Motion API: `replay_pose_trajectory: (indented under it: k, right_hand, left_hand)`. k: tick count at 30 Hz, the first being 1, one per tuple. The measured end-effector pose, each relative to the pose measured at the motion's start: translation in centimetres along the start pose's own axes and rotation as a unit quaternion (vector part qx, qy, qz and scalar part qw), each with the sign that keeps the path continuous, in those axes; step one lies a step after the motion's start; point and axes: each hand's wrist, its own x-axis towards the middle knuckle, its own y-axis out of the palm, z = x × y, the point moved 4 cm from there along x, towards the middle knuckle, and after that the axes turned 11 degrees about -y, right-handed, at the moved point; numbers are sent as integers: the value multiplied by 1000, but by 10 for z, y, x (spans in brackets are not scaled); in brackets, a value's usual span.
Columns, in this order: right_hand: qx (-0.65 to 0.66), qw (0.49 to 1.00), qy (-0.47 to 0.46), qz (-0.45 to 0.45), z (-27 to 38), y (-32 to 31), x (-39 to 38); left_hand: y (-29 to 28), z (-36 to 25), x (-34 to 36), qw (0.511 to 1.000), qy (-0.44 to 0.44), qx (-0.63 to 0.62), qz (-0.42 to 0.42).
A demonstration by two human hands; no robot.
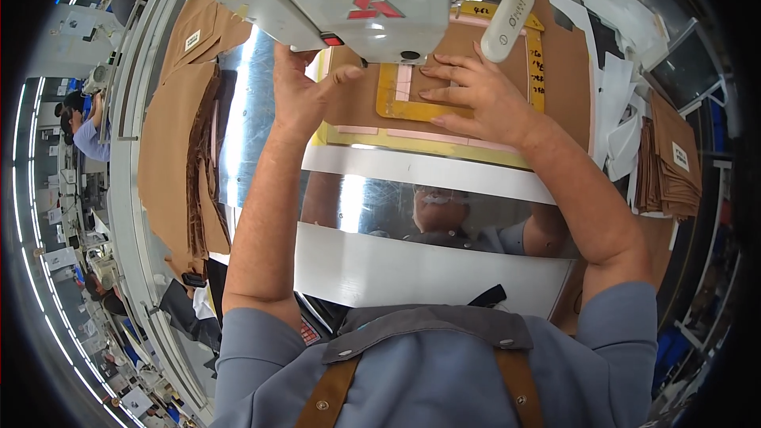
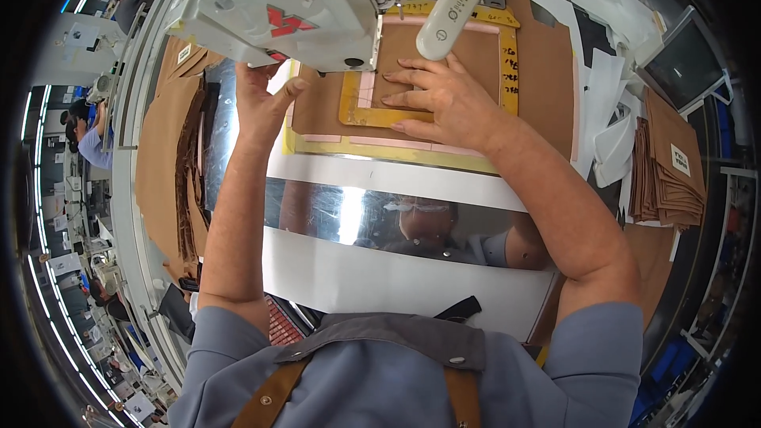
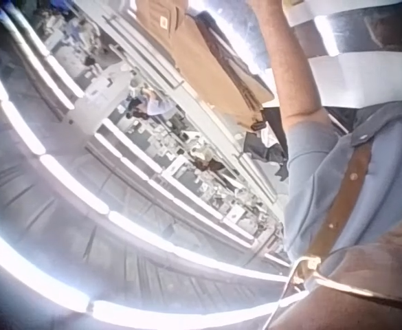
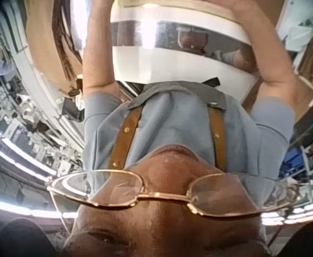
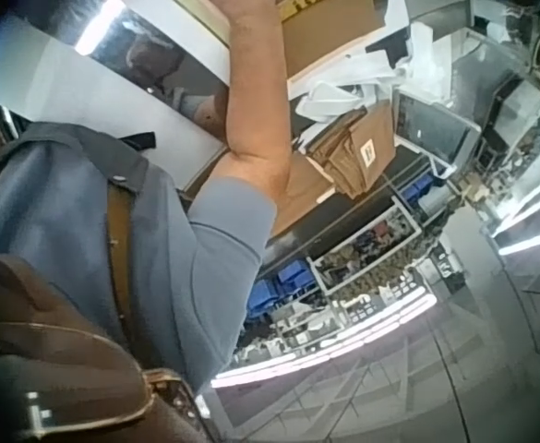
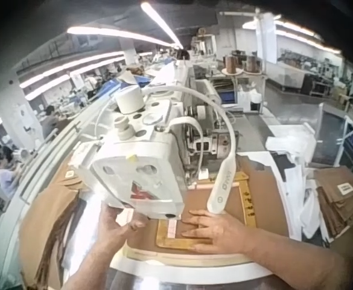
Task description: The recorder is using an industrial sewing machine to stitch together components of leather bags, including labels and panels.
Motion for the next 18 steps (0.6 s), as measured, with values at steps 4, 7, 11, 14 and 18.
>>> replay_pose_trajectory:
  k: [4,7,11,14,18]
  right_hand:
    - [-6,1000,7,-3,-4,0,-2]
    - [-7,1000,5,-9,-1,-1,-3]
    - [-11,1000,9,-11,1,1,-4]
    - [-11,1000,11,-21,1,3,-7]
    - [-19,1000,-3,-14,1,5,-8]
  left_hand:
    - [7,21,-28,981,-75,179,-23]
    - [13,21,-42,952,-44,300,34]
    - [30,9,-51,929,14,367,45]
    - [30,19,-49,940,-53,329,78]
    - [29,10,-51,905,-44,415,83]
